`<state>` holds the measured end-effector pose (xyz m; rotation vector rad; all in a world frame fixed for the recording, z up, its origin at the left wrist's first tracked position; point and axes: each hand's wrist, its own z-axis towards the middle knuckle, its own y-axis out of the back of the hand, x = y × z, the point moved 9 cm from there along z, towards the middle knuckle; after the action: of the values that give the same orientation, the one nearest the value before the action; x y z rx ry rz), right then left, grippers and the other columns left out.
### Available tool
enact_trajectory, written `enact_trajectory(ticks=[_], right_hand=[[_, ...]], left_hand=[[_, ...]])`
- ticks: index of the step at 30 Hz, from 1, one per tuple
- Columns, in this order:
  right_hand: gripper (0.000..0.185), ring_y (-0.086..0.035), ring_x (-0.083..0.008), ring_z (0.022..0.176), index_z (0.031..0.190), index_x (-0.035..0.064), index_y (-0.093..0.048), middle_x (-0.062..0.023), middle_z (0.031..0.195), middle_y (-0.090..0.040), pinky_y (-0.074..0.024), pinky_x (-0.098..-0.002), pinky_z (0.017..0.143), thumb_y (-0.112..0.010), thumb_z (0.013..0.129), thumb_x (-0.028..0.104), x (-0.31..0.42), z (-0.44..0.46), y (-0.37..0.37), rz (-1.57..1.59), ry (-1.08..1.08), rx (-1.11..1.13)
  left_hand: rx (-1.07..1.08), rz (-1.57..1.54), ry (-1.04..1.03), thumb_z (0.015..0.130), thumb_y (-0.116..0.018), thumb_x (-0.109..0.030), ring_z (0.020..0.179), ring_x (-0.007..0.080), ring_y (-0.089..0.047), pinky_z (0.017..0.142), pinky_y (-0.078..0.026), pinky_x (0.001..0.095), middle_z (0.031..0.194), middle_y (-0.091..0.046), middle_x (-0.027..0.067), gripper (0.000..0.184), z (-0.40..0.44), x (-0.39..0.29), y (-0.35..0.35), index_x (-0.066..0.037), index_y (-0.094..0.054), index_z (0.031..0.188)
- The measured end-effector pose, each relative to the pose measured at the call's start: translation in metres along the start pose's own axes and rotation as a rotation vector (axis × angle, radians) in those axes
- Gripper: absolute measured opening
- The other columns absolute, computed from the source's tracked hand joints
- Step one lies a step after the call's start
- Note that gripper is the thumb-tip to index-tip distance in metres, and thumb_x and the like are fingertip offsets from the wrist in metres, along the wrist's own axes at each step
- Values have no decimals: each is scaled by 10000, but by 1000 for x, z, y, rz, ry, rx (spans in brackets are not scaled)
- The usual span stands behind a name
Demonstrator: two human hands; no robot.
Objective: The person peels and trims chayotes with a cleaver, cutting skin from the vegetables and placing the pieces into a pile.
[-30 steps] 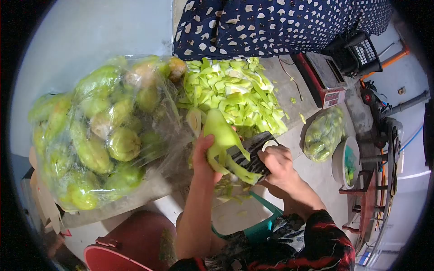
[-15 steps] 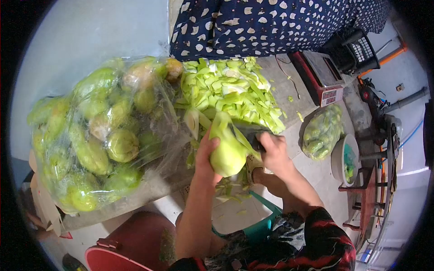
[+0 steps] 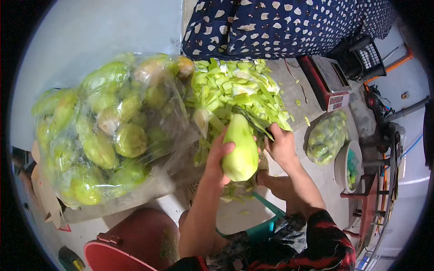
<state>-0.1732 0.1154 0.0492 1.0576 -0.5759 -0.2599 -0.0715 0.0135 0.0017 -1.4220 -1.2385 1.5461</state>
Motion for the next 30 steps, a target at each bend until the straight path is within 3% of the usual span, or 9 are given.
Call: enact_trajectory(ticks=[3,5,6,9,11,14,18,24,30], right_hand=[[238,-586,-368,552,813,35,-473,-161,650,-580,-465,-401,507,-697,738,6,11,-3,10,11,-26,6],[232,-550,-260,474,772,26,-467,-137,592,-542,-434,-332,475,-698,793,37,22,0,32,176,-75,-130],[177,-610,-320,505,762,32,-489,-147,593,-585,-484,-359,499,-656,816,49,27,2,42,204,-108,-135],[175,-573,-296,454,774,32,-496,-135,547,-547,-466,-325,479,-656,836,66,-5,4,29,390,-332,-122],[151,-540,-293,455,782,19,-510,-126,585,-540,-447,-336,461,-661,783,21,-4,3,28,289,-345,-47],[240,-518,-259,508,794,-3,-535,-101,657,-495,-416,-369,439,-644,580,-6,51,-12,42,74,292,-202],[207,-459,-198,481,805,-26,-540,-57,602,-410,-365,-336,409,-622,633,54,88,-28,35,110,631,-179],[230,-451,-191,486,813,-9,-538,-45,607,-395,-355,-338,409,-633,619,69,101,-31,34,94,660,-166],[347,-531,-281,534,840,15,-549,-97,647,-473,-428,-396,469,-704,545,113,60,-16,20,86,384,-80]], left_hand=[[-25,-84,-48,782,-640,-347,1028,313,-623,864,-537,426,1181,-583,194,718,3,0,9,-24,-397,1376],[-64,-134,-96,814,-619,-356,1061,307,-609,890,-524,421,1208,-577,192,685,3,-7,15,-30,-403,1376],[-88,-156,-103,838,-598,-361,1086,299,-595,913,-508,416,1230,-570,192,655,1,-10,18,-37,-412,1376],[-171,-204,-121,872,-552,-388,1115,313,-570,951,-482,437,1244,-562,200,617,1,-9,27,-44,-431,1370],[-226,-228,-134,882,-528,-411,1119,335,-559,966,-471,464,1237,-562,208,613,1,-10,31,-43,-441,1364],[-183,-277,-145,885,-527,-402,1141,332,-551,972,-463,482,1193,-588,191,585,2,-8,29,-33,-464,1334],[-205,-309,-160,877,-542,-402,1090,330,-588,931,-504,480,1141,-606,171,552,7,-8,32,-18,-499,1271],[-70,-338,-82,872,-543,-386,1038,334,-614,913,-521,470,1127,-609,165,531,5,-5,16,-7,-508,1242],[-325,-206,-200,795,-566,-347,1051,337,-604,939,-482,460,1162,-603,177,607,0,-20,37,-13,-488,1295]])
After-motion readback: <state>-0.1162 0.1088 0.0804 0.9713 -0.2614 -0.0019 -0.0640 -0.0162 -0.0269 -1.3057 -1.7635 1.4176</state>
